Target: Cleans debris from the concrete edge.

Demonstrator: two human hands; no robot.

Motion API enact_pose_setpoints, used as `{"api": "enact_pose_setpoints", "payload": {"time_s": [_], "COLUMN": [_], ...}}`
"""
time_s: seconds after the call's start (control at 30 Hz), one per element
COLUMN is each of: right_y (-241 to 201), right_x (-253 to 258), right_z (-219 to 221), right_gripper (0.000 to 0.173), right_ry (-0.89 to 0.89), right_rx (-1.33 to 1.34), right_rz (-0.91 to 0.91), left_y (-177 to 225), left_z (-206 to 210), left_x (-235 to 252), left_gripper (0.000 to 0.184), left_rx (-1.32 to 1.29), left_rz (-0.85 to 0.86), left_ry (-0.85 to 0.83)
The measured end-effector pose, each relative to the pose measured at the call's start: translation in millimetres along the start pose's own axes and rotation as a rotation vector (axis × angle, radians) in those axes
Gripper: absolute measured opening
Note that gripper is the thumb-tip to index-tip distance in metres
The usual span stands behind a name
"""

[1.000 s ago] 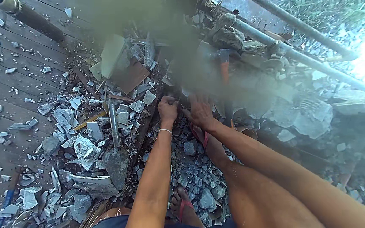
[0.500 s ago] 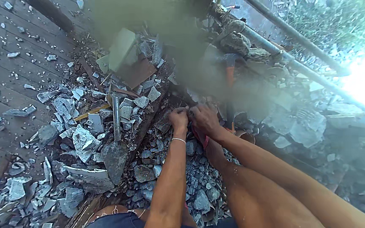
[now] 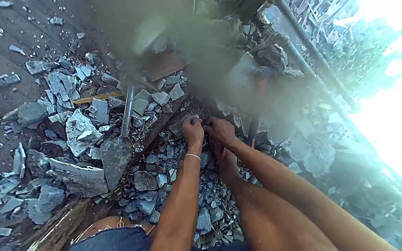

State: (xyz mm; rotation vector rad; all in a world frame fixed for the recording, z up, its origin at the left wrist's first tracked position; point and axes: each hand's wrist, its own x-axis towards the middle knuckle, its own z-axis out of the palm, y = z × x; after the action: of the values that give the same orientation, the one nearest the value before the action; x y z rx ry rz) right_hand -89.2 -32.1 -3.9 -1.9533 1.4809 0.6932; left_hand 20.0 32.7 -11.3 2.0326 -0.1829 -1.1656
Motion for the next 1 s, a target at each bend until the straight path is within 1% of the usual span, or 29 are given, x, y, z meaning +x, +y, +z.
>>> {"api": "enact_pose_setpoints", "payload": {"time_s": [0.1,0.17,0.23,0.3,0.4,0.47,0.53,0.6,0.7,0.73,0.8,0.93,1.0], "right_y": [-1,-4,-7,-5,-1,-3,-3,-7,-21,-25,-36,-53,-56], "right_x": [0,4,10,12,1,-13,-19,-9,16,21,27,31,33], "right_z": [-3,-2,-1,1,-11,-35,-64,-91,-115,-119,-124,-133,-130], "right_gripper": [0.044,0.044,0.041,0.038,0.032,0.032,0.032,0.031,0.021,0.02,0.018,0.017,0.017], "right_ry": [0.017,0.009,-0.016,-0.018,0.038,0.068,0.117,0.147,0.09,0.086,0.086,0.042,0.041], "right_rx": [0.037,0.029,0.018,0.097,0.283,0.336,0.245,0.075,-0.242,-0.332,-0.481,-0.565,-0.591], "right_rz": [0.002,0.017,0.047,0.053,-0.044,-0.141,-0.219,-0.263,-0.301,-0.326,-0.343,-0.274,-0.264], "left_y": [-5,-5,-5,-2,2,5,7,12,19,21,25,29,27], "left_z": [1,4,6,7,8,9,16,32,48,48,46,49,46], "left_x": [-9,-14,-16,-18,-17,-18,-23,-23,-19,-19,-20,-3,2], "left_gripper": [0.031,0.033,0.034,0.032,0.029,0.031,0.037,0.039,0.041,0.041,0.044,0.049,0.047], "left_rx": [-0.103,-0.115,-0.076,-0.035,-0.029,-0.027,-0.045,-0.146,-0.241,-0.229,-0.191,-0.089,-0.072], "left_rz": [-0.017,-0.045,-0.062,-0.047,-0.004,-0.029,-0.061,-0.117,-0.231,-0.234,-0.208,-0.209,-0.211], "left_ry": [0.137,0.164,0.152,0.138,0.123,0.033,-0.124,-0.195,-0.174,-0.159,-0.182,-0.245,-0.26]}}
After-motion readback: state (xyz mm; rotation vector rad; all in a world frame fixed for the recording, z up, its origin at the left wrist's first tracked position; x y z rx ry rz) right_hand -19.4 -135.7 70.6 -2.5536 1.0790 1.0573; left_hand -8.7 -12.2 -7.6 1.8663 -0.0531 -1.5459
